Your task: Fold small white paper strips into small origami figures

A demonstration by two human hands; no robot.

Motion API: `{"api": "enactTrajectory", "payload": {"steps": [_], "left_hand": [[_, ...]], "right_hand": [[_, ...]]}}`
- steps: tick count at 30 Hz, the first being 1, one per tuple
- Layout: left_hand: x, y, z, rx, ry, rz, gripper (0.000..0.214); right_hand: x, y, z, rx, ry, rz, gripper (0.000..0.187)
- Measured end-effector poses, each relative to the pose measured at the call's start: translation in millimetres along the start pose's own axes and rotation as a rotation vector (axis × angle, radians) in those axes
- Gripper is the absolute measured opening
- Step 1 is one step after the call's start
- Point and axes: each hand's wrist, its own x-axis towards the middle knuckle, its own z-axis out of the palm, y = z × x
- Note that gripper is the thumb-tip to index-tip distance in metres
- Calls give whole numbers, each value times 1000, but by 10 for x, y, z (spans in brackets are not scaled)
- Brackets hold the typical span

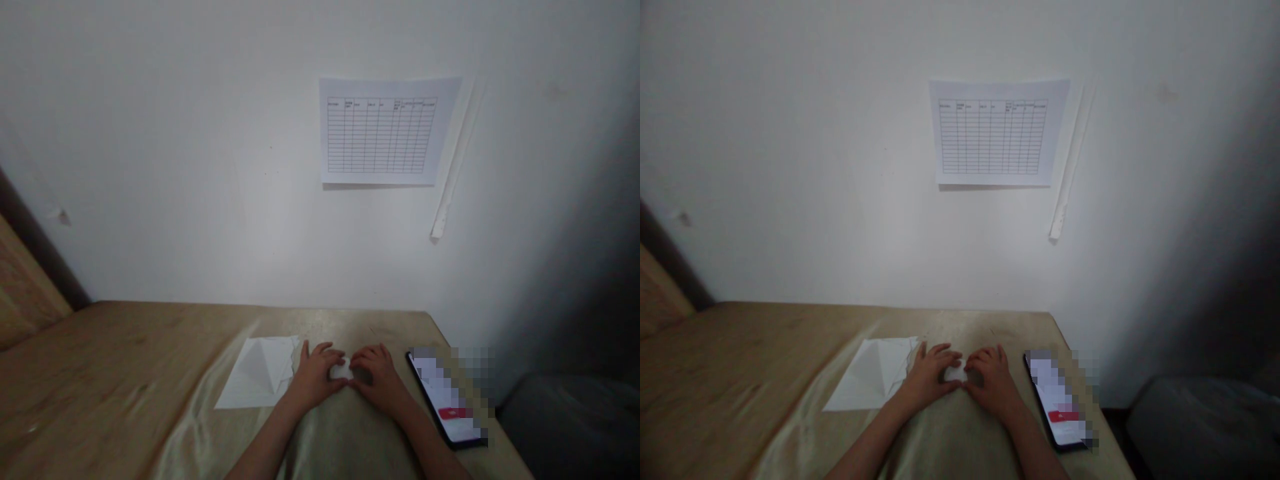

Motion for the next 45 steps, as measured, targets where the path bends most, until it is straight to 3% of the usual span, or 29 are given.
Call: {"api": "enactTrajectory", "payload": {"steps": [7, 16, 28, 36, 45], "left_hand": [[13, -76, -138, -19, -69, -43, 38], [5, -28, -74, -32, 51, 18, 5], [28, 7, -27, -3, 101, -20, 7], [27, -5, -31, -8, 88, -41, 8], [61, 42, -20, 3, 91, -131, 11]], "right_hand": [[29, 68, 44, 55, 23, -13, 21], [29, 58, 87, 32, 55, -31, 19], [46, -15, 126, 68, 103, 22, 17], [70, -49, 142, 125, 115, 134, 14], [81, -79, 155, 101, 130, 180, 16]]}}
